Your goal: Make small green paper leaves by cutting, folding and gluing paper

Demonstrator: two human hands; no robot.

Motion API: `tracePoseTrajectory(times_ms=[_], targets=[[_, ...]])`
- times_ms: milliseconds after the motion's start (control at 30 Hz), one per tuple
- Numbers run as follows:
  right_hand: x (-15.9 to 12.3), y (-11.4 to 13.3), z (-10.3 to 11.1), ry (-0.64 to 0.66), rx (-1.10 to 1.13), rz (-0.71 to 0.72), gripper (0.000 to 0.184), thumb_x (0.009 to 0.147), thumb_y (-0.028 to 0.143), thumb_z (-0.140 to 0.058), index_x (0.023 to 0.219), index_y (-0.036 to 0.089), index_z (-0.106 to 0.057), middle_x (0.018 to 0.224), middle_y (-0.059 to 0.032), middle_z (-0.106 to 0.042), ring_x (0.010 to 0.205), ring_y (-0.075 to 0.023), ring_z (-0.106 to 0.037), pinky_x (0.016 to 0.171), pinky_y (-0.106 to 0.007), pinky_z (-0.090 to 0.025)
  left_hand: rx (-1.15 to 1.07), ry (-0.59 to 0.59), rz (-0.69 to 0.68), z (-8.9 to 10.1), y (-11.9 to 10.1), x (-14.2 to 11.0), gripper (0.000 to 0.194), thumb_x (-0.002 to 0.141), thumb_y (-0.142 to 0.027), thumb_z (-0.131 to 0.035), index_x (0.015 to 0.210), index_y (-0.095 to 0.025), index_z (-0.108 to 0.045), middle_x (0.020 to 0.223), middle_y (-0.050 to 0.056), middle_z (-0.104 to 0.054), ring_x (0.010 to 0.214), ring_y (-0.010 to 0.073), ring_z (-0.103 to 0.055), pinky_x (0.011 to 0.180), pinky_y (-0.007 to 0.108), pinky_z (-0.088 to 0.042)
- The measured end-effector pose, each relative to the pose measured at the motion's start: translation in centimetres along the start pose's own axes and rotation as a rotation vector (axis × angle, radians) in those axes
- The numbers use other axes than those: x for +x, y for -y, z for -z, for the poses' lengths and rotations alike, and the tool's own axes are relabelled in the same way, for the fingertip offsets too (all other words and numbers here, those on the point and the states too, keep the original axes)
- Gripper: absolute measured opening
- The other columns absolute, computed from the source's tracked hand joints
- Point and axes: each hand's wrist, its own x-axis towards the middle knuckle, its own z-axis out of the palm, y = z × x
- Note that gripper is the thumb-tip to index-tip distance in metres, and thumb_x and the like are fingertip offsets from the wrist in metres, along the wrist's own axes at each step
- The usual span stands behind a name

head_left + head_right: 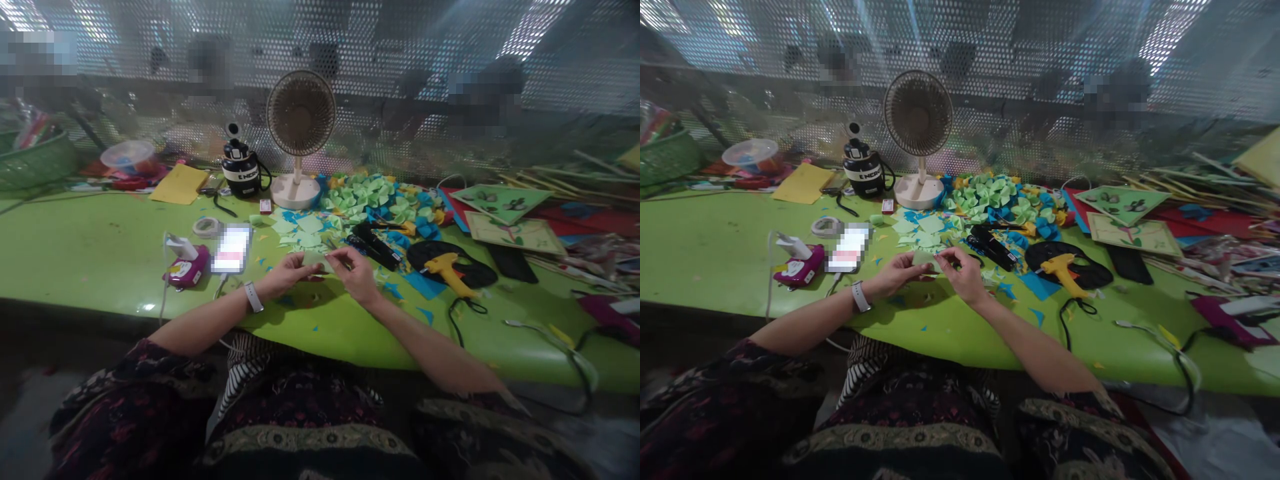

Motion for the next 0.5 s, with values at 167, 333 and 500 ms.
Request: tracePoseTrajectory(times_ms=[167, 333, 500], targets=[[-0.04, 0.3, -0.09, -0.011, 0.01, 0.0, 0.029, 0.085, 0.051, -0.064, 0.083, 0.022, -0.064, 0.078, -0.0023, -0.07, 0.071, -0.0175, -0.065, 0.072, -0.033, -0.054, 0.001, 0.012, -0.011, 0.04, 0.1, -0.05, 0.028, 0.07, -0.029, -0.084, 0.088, -0.013, -0.071, 0.088, 0.004, -0.072, 0.079, 0.0128, -0.066, 0.085, 0.034, -0.054], [-0.07, 0.19, -0.16, -0.017, 0.002, 0.003, 0.028, 0.085, 0.05, -0.064, 0.084, 0.022, -0.064, 0.079, -0.0022, -0.07, 0.072, -0.0172, -0.065, 0.072, -0.033, -0.054, 0.028, 0.004, -0.007, -0.02, 0.06, -0.04, 0.031, 0.069, -0.032, -0.085, 0.089, -0.013, -0.071, 0.088, 0.004, -0.072, 0.08, 0.0133, -0.066, 0.087, 0.034, -0.054], [-0.04, -0.09, -0.16, -0.012, -0.004, 0.001, 0.028, 0.085, 0.05, -0.063, 0.084, 0.022, -0.064, 0.079, -0.0018, -0.07, 0.071, -0.017, -0.065, 0.071, -0.032, -0.054, 0.041, -0.001, -0.007, 0.0, 0.16, 0.03, 0.027, 0.071, -0.031, -0.084, 0.087, -0.014, -0.071, 0.085, 0.004, -0.072, 0.076, 0.0119, -0.065, 0.087, 0.034, -0.054]])
